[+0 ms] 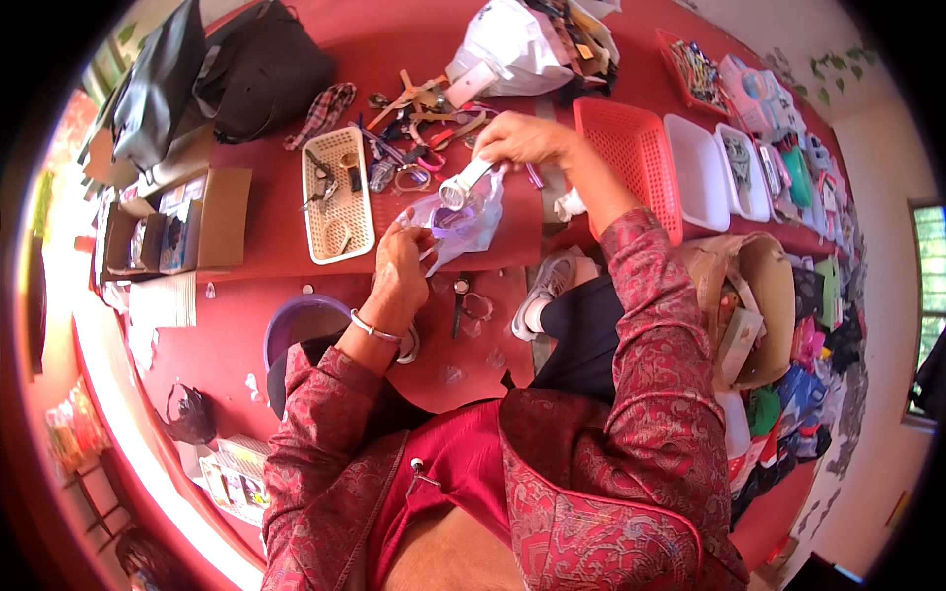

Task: The person sits on the floor and sorts small accessories, such as hair clips and keychains, from a red basket into a clear plastic bag. They handle the items one by one, placing them into the bag and occasionally adjusting the bag's opening.

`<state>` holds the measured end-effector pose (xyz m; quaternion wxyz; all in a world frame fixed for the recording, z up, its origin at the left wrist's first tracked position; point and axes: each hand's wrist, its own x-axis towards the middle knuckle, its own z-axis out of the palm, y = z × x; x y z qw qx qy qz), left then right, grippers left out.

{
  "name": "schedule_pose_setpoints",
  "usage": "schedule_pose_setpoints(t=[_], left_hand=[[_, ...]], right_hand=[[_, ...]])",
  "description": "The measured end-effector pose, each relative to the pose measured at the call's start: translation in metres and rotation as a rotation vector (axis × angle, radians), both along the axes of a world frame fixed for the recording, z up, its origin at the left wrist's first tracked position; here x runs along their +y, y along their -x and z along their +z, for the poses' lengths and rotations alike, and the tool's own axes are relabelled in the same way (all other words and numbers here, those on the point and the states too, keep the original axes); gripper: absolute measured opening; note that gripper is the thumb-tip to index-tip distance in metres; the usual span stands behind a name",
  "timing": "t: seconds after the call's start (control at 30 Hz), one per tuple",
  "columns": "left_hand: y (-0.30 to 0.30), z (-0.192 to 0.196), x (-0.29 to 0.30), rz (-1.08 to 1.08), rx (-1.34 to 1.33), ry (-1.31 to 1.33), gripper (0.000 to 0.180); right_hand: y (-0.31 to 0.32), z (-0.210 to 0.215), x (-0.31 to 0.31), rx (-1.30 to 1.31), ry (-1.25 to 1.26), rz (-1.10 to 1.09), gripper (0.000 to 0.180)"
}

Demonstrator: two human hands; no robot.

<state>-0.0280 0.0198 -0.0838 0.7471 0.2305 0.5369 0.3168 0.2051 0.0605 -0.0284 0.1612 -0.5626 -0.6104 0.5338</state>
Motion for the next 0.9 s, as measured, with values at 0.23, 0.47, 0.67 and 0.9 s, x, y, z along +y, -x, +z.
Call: schedule_pose_setpoints(t=[0.23,0.47,0.67,0.9], left_hand=[[-0.002,-0.001,0.001,-0.015,-0.001,-0.032,0.038],[0.000,0.001,-0.001,0.012,0.002,-0.044,0.037],[-0.006,-0.004,-0.013,-0.161,-0.095,0.002,0.022],[-0.002,0.035,-0.008,-0.303,-0.037,0.177,0.028]], right_hand=[[0.055,-0.072,0.001,-0.119,0.088,0.005,0.019],[0.048,-0.077,-0.011,-1.029,-0.330,0.281,0.013],[0.048,-0.011,0.057,-0.440,-0.010,0.120,0.019],[0.154,-0.120,0.155,-0.721,-0.733,0.291,0.013]])
